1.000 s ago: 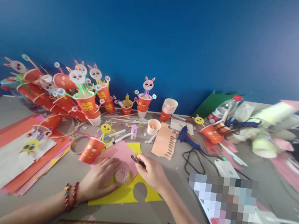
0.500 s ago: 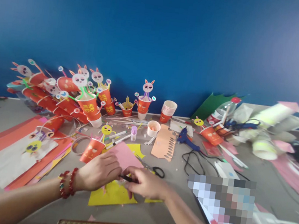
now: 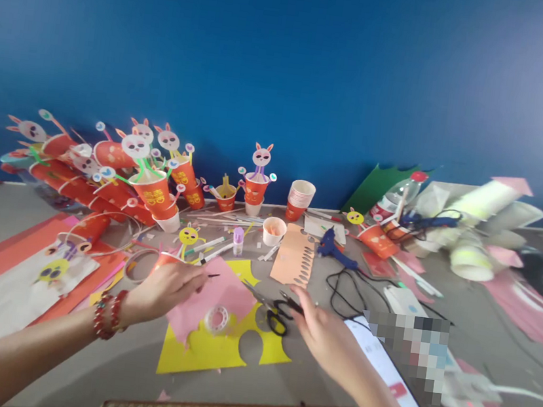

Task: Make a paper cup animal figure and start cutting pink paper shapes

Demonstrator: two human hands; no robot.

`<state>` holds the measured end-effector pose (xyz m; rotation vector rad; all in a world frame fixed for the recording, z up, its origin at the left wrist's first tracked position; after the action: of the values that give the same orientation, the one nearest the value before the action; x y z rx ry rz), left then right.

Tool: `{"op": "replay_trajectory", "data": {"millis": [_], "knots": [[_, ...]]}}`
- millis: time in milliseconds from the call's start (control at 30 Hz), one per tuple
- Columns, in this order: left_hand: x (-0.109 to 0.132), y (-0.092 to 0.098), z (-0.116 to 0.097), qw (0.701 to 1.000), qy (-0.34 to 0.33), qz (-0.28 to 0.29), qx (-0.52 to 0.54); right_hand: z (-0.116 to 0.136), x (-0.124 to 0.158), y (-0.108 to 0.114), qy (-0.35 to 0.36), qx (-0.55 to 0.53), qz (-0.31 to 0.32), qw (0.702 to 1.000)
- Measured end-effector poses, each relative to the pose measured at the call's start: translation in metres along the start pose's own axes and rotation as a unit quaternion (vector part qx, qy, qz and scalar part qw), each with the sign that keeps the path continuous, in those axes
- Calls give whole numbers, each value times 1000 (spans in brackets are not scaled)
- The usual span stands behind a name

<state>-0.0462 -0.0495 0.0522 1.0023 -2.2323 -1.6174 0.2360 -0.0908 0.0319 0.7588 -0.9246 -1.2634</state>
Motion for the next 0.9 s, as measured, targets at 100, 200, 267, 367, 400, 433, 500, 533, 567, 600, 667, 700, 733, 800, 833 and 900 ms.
{"op": "replay_trajectory", "data": {"millis": [100,200,267,367,400,433,500,533,567,600,667,700,733,800,833,900], "knots": [[-31,-15,-1,999,-4,24,-45,5,-3,-3,-7,-108,45,993],[-57,-33,1,998,27,7,-57,10,-4,-19,-18,-166,52,985],[-58,-39,3,997,34,-9,-64,3,-2,-31,-31,-204,52,977],[-33,-39,3,997,26,-28,-62,-11,5,-45,-51,-284,89,953],[-21,-39,1,998,16,-34,-54,-14,8,-49,-57,-310,112,943],[-9,-39,-2,998,-9,-50,-26,-14,10,-52,-62,-335,137,930],[12,-43,-7,997,-27,-64,16,-10,13,-56,-73,-396,187,896],[20,-46,-10,997,-35,-64,27,-5,13,-57,-74,-435,214,871],[26,-50,-13,997,-39,-64,31,1,13,-59,-71,-480,240,841],[30,-54,-15,997,-43,-64,32,8,13,-61,-64,-524,265,807],[33,-62,-17,996,-43,-65,32,22,12,-63,-38,-589,306,747],[34,-65,-18,996,-39,-66,34,29,11,-64,-24,-607,317,728],[34,-67,-18,996,-35,-67,38,34,11,-65,-12,-614,321,721],[33,-71,-17,996,-28,-67,50,44,9,-68,4,-595,314,740],[33,-72,-16,996,-26,-67,57,48,8,-69,7,-570,301,765],[33,-74,-15,995,-22,-70,70,56,6,-70,19,-495,244,834]]}}
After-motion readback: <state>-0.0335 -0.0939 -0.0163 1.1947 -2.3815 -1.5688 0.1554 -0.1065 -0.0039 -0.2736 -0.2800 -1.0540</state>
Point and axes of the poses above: each hand's wrist, its own x-axis away from the middle knuckle, its own y-axis out of the back of the hand, z = x × y, the point moved 5 cm from there along -x, towards the middle knuckle, and after that the axes turned 15 degrees about -y, right-handed, at the moved point
